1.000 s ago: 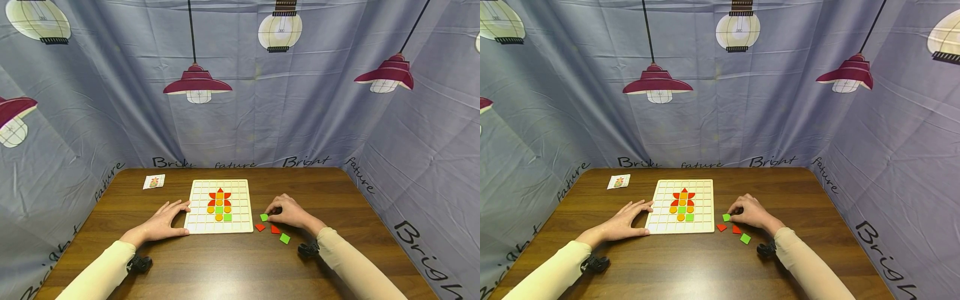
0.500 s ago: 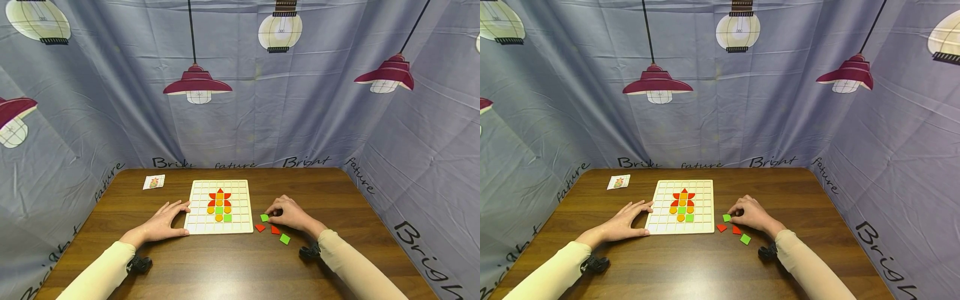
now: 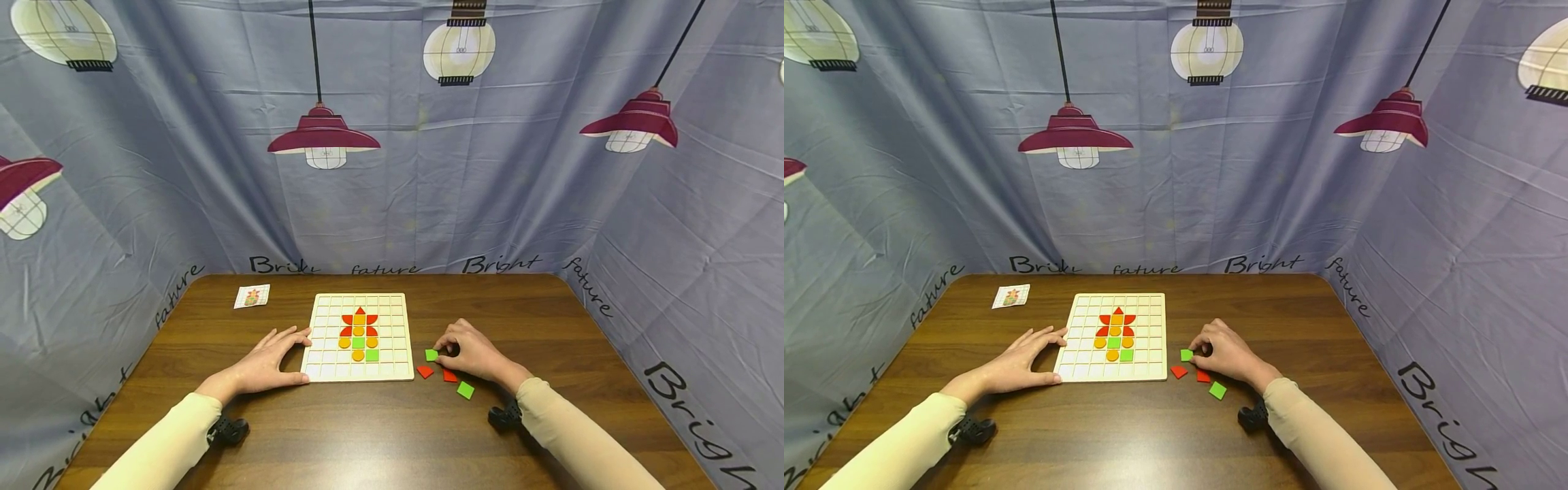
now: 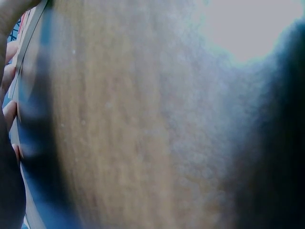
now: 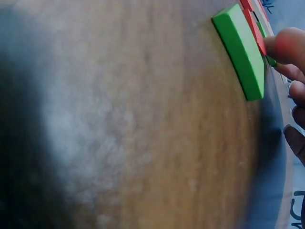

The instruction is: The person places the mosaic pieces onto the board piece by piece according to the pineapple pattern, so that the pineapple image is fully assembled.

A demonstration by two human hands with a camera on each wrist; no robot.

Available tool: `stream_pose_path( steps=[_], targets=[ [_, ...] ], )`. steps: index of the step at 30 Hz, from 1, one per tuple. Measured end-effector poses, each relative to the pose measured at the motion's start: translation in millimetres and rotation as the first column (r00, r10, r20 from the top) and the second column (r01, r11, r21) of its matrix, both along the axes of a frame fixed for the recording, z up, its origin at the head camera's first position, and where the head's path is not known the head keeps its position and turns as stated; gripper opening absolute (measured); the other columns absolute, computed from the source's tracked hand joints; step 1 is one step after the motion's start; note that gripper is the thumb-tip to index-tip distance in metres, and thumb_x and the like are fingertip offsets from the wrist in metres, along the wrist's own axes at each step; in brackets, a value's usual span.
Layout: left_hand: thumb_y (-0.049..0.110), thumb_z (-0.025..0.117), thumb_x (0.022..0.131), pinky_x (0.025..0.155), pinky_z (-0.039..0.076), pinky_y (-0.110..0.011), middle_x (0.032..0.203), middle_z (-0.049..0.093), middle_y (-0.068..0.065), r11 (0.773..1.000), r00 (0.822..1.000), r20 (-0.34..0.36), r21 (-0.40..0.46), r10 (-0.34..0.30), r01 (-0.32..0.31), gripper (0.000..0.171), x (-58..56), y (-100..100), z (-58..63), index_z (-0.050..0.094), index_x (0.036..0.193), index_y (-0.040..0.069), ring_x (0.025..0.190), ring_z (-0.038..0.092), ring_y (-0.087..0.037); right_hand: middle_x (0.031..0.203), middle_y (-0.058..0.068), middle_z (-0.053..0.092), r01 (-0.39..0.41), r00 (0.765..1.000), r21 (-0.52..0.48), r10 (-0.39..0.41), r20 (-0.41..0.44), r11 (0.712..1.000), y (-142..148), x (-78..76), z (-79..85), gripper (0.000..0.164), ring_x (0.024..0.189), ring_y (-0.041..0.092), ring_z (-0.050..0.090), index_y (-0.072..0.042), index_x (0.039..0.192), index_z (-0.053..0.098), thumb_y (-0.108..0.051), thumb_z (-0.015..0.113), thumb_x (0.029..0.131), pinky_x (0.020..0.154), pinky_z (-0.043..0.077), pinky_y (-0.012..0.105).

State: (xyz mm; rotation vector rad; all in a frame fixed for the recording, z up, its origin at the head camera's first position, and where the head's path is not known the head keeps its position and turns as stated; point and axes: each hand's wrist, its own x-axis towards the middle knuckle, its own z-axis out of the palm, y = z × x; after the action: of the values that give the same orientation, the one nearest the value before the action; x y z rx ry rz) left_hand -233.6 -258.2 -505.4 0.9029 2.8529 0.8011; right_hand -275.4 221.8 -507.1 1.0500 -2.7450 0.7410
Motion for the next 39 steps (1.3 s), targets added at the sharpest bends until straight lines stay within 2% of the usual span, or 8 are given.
stream_pose_path(
  steps=[9, 13, 19, 24, 29, 39],
  targets=[
    [0.06, 0.075, 0.086, 0.121, 0.01, -0.065, 0.162, 0.039, -0.007, 1.0, 1.0, -0.006, 0.003, 0.002, -0.002, 0.066, 0.0, -1, -0.1, 0.056, 0.133, 0.017, 0.149, 0.029, -0.042, 0.081, -0.016, 0.052, 0.025, 0.999, -0.009, -0.026, -0.028, 1.0, -18, -4.9, 10.6, 0.015, 0.085, 0.007, 0.043, -0.028, 0.097, 0.077, -0.032, 0.084, 0.085, 0.07, 0.042, 0.026],
    [0.06, 0.075, 0.086, 0.12, 0.01, -0.065, 0.162, 0.04, -0.007, 1.0, 1.0, 0.0, 0.006, 0.005, -0.005, 0.065, -0.3, -2, -0.9, 0.056, 0.133, 0.019, 0.149, 0.029, -0.042, 0.08, -0.015, 0.053, -0.014, 0.999, -0.032, 0.012, -0.051, 0.999, -43, -7.5, 18.6, 0.014, 0.084, 0.008, 0.043, -0.026, 0.098, 0.078, -0.031, 0.082, 0.085, 0.071, 0.042, 0.028],
    [0.061, 0.075, 0.086, 0.12, 0.011, -0.066, 0.161, 0.04, -0.007, 1.0, 1.0, -0.001, 0.008, 0.002, -0.002, 0.065, -0.9, -2, -1.3, 0.056, 0.133, 0.019, 0.149, 0.03, -0.042, 0.082, -0.014, 0.058, -0.053, 0.996, -0.029, 0.05, -0.074, 0.998, -91, -6.5, 25.4, 0.015, 0.087, 0.01, 0.046, -0.022, 0.098, 0.079, -0.029, 0.081, 0.084, 0.081, 0.04, 0.033],
    [0.061, 0.075, 0.086, 0.121, 0.01, -0.065, 0.161, 0.04, -0.007, 1.0, 1.0, 0.015, 0.007, 0.006, -0.006, 0.065, -1.4, 0, -0.8, 0.056, 0.133, 0.02, 0.149, 0.029, -0.041, 0.083, -0.013, 0.062, -0.059, 0.991, 0.006, 0.059, -0.117, 0.998, -130, -1.5, 24.5, 0.017, 0.087, 0.01, 0.047, -0.022, 0.095, 0.08, -0.031, 0.082, 0.081, 0.08, 0.041, 0.032],
    [0.06, 0.075, 0.086, 0.121, 0.01, -0.065, 0.161, 0.04, -0.006, 1.0, 1.0, 0.015, 0.011, 0.007, -0.007, 0.065, -1.7, 0, -1.0, 0.056, 0.133, 0.02, 0.149, 0.029, -0.041, 0.076, -0.013, 0.055, -0.035, 0.986, 0.065, 0.045, -0.161, 0.997, -160, 4.1, 19.1, 0.016, 0.082, 0.01, 0.044, -0.025, 0.091, 0.079, -0.036, 0.083, 0.081, 0.073, 0.038, 0.028],
    [0.063, 0.073, 0.086, 0.12, 0.011, -0.066, 0.161, 0.04, -0.006, 1.0, 1.0, 0.005, 0.004, 0.01, -0.01, 0.064, -3.6, -1, -4.9, 0.055, 0.132, 0.022, 0.149, 0.029, -0.041, 0.076, -0.014, 0.055, 0.028, 0.986, 0.094, -0.012, -0.167, 0.995, -180, 8.8, 11.8, 0.014, 0.084, 0.011, 0.048, -0.026, 0.089, 0.08, -0.036, 0.082, 0.079, 0.071, 0.034, 0.029]
  ],
)
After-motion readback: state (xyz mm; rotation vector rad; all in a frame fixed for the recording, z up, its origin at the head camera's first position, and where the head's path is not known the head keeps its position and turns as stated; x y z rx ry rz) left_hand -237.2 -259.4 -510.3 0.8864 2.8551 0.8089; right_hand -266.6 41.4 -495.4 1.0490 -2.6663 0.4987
